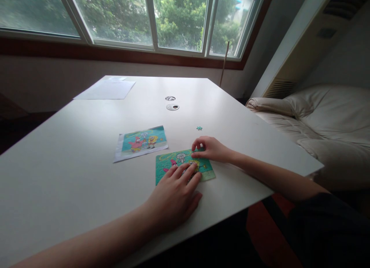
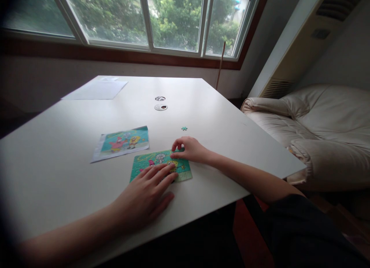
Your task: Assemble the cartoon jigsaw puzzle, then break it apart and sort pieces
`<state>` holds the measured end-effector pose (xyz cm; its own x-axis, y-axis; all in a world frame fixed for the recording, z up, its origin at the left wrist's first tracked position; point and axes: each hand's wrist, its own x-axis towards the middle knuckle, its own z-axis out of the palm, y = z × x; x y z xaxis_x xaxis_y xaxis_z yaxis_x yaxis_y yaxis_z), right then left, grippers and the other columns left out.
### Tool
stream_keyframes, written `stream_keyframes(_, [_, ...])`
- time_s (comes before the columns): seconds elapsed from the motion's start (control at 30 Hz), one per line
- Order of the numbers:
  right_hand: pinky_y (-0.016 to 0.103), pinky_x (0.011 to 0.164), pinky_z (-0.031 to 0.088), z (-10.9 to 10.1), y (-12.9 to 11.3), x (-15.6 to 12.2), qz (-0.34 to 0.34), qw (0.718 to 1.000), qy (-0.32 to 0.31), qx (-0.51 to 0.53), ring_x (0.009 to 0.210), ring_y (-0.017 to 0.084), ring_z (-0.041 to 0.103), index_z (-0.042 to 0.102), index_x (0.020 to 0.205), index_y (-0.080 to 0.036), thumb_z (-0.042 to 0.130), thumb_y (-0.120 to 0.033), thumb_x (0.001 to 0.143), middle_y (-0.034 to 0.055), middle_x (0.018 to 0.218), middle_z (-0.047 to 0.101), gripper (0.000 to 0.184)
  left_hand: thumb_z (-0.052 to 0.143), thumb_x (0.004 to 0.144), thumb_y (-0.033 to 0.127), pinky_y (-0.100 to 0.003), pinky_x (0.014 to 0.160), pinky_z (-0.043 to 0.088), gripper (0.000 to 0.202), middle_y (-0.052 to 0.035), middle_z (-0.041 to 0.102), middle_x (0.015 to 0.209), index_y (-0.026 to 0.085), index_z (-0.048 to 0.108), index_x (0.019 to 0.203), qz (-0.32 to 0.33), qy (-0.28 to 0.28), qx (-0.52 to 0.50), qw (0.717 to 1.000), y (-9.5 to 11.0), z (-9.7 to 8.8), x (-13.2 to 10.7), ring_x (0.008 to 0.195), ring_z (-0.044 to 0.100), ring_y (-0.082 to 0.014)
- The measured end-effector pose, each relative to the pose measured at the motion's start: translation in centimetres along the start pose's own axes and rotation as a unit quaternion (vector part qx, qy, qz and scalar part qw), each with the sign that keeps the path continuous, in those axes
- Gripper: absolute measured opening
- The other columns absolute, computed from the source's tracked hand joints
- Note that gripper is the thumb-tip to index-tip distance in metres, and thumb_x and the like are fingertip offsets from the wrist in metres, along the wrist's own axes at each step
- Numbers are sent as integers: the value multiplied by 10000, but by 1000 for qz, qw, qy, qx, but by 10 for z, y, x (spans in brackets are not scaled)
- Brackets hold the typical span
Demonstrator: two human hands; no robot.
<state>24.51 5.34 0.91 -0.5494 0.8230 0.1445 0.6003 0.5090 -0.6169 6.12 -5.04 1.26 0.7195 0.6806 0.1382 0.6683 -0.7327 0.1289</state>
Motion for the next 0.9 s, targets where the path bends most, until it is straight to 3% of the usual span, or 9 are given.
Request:
stream_keyframes(0.23, [220,610,331,-3,7,4,-2,998,-4,-56,675,113,473,606,795,-170,667,-441,647,3,716,531,315,400,856,360,-470,940,328,369,-88,430,1313,206,462,1185,-1,2,-1,1000,-1,1,0,1167,393,-289])
stream_keyframes(0.37, [252,676,351,-8,27,15,2,992,72,-103,718,132,479,610,814,-171,581,-400,747,28,767,540,241,391,860,356,-475,945,323,374,-87,414,1330,199,457,1193,-1,3,1,1000,-1,2,-1,1166,393,-292])
stream_keyframes(0.5, [280,746,363,-16,49,27,18,980,130,-150,800,157,488,608,980,-190,537,-285,780,62,894,551,233,392,860,359,-466,932,340,373,-92,419,1323,196,463,1188,2,7,4,1000,0,1,-1,1150,408,-288])
stream_keyframes(0.7, [258,714,373,-23,52,29,12,985,87,-148,681,123,474,605,895,-155,543,-270,758,34,774,541,189,397,851,344,-466,904,362,346,-91,455,1277,196,484,1151,-8,3,20,1000,2,-1,-2,1115,423,-289])
stream_keyframes(0.9, [208,602,371,-39,43,20,37,997,-48,-57,627,96,484,596,878,-153,520,-279,761,16,743,567,188,385,851,329,-467,871,382,330,-93,485,1222,196,489,1135,-27,4,31,999,4,0,-3,1062,441,-290])
